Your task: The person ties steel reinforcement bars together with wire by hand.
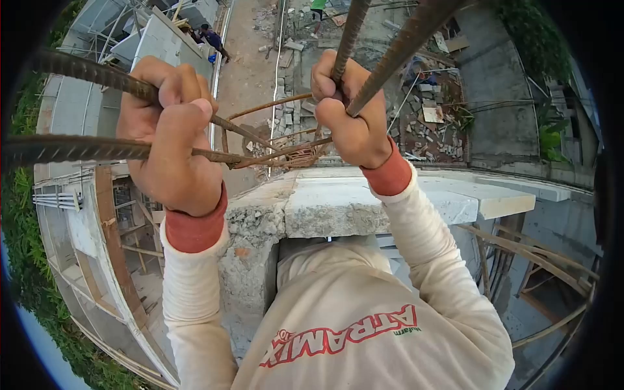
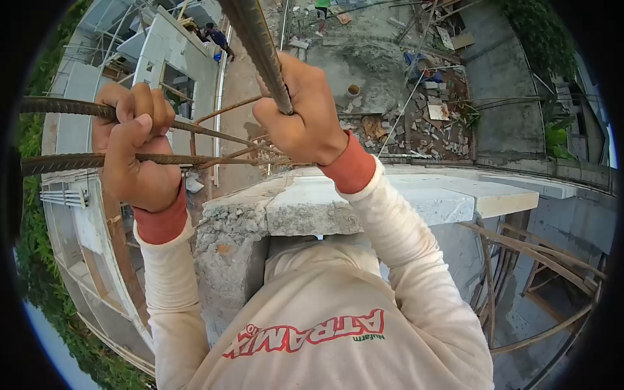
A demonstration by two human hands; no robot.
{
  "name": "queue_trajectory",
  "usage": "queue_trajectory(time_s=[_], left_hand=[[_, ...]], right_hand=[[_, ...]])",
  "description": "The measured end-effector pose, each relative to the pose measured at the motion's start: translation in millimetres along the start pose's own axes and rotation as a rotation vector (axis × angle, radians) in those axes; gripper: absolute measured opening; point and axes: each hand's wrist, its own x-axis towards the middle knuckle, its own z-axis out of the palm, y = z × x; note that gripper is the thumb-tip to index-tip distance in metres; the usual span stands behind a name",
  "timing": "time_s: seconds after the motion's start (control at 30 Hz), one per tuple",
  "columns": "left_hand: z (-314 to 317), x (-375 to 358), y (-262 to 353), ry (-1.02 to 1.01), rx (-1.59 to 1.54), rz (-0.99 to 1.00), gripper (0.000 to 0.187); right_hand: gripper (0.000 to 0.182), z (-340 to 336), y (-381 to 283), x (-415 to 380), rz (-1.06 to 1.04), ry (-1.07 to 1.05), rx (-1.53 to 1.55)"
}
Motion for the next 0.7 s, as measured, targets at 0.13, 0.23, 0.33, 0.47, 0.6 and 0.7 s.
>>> queue_trajectory(time_s=[0.13,0.23,0.33,0.47,0.6,0.7], left_hand=[[-3.5,26.5,-8.7,-0.001,0.03,0.131,0.016],[-7.5,23.5,-7.5,-0.011,0.047,0.047,0.017],[-12.0,29.1,-8.4,-0.061,0.078,0.035,0.019],[-21.2,35.2,-5.8,-0.177,0.013,0.005,0.018],[-16.5,37.4,8.9,-0.166,-0.021,-0.006,0.016],[-16.5,46.6,34.3,-0.208,0.015,0.001,0.016]], right_hand=[[0.016,-0.4,17.1,37.0,-0.062,-0.038,-0.001],[0.014,7.1,14.0,26.5,0.026,0.01,0.002],[0.013,11.7,15.8,23.9,0.001,0.057,-0.008],[0.013,15.5,6.9,19.8,-0.048,0.093,-0.087],[0.012,21.5,-8.4,21.2,-0.04,0.12,-0.041],[0.009,32.6,-23.4,38.9,-0.211,0.252,-0.043]])
